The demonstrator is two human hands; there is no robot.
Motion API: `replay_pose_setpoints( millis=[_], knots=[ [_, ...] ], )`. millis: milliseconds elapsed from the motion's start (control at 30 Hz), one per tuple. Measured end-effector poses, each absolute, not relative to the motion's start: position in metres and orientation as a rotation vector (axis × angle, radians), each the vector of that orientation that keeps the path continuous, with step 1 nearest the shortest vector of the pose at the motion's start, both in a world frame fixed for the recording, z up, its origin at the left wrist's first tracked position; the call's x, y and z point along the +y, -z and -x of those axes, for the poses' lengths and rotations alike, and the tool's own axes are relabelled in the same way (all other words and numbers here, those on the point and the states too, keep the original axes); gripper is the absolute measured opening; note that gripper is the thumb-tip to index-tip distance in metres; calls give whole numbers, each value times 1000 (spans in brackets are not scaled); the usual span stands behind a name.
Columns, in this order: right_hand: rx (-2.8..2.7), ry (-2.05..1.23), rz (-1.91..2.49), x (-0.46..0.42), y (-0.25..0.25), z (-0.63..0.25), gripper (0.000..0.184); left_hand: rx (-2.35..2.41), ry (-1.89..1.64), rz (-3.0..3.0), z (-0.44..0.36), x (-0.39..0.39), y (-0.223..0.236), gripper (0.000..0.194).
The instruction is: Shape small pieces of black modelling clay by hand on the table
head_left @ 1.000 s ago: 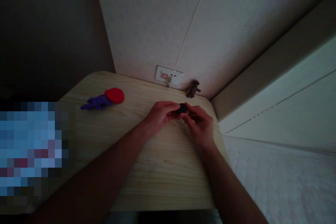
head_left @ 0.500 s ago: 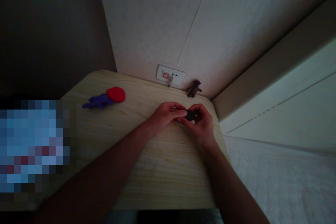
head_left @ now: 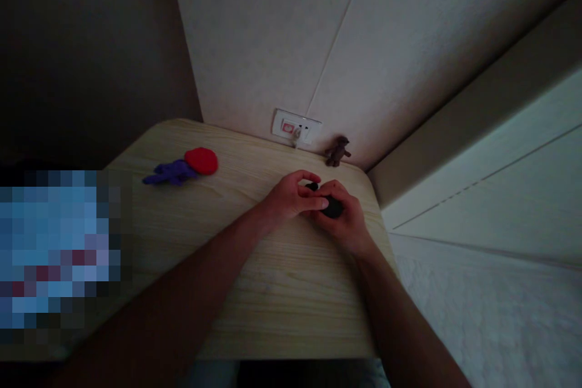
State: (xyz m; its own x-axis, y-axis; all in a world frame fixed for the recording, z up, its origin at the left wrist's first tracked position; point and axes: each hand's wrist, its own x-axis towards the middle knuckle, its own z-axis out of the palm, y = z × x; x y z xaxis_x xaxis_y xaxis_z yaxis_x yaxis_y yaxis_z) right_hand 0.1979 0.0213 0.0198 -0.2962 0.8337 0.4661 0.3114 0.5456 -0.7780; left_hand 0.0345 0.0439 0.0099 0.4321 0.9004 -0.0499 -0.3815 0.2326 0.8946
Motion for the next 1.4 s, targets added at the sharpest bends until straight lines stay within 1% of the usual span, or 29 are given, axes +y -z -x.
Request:
replay_pose_setpoints(
  millis=[333, 600, 733, 800, 933, 1000, 1133, 1400],
  knots=[
    [-1831, -777, 877, 22, -18, -199, 18, 679, -1004, -991, -34, 42, -11, 60],
    [-1847, -769, 823, 23, -19, -198, 19, 643, -1010, -999, -34, 43, -10, 60],
    [-1810, -826, 821, 22, -20, -197, 15, 624, -1000, -966, -36, 42, -13, 60],
    [-1789, -835, 863, 21, -20, -196, 12, 636, -1022, -944, -38, 42, -14, 56],
    [-1706, -840, 952, 19, -21, -196, 11, 657, -1113, -829, -40, 44, -13, 36],
    [-1667, -809, 990, 19, -21, -197, 12, 662, -1143, -775, -40, 45, -12, 30],
    [-1653, -723, 1021, 19, -21, -197, 15, 694, -1144, -749, -40, 46, -13, 26],
    [-1654, -703, 993, 19, -21, -195, 16, 685, -1120, -773, -40, 45, -13, 23]
  ],
)
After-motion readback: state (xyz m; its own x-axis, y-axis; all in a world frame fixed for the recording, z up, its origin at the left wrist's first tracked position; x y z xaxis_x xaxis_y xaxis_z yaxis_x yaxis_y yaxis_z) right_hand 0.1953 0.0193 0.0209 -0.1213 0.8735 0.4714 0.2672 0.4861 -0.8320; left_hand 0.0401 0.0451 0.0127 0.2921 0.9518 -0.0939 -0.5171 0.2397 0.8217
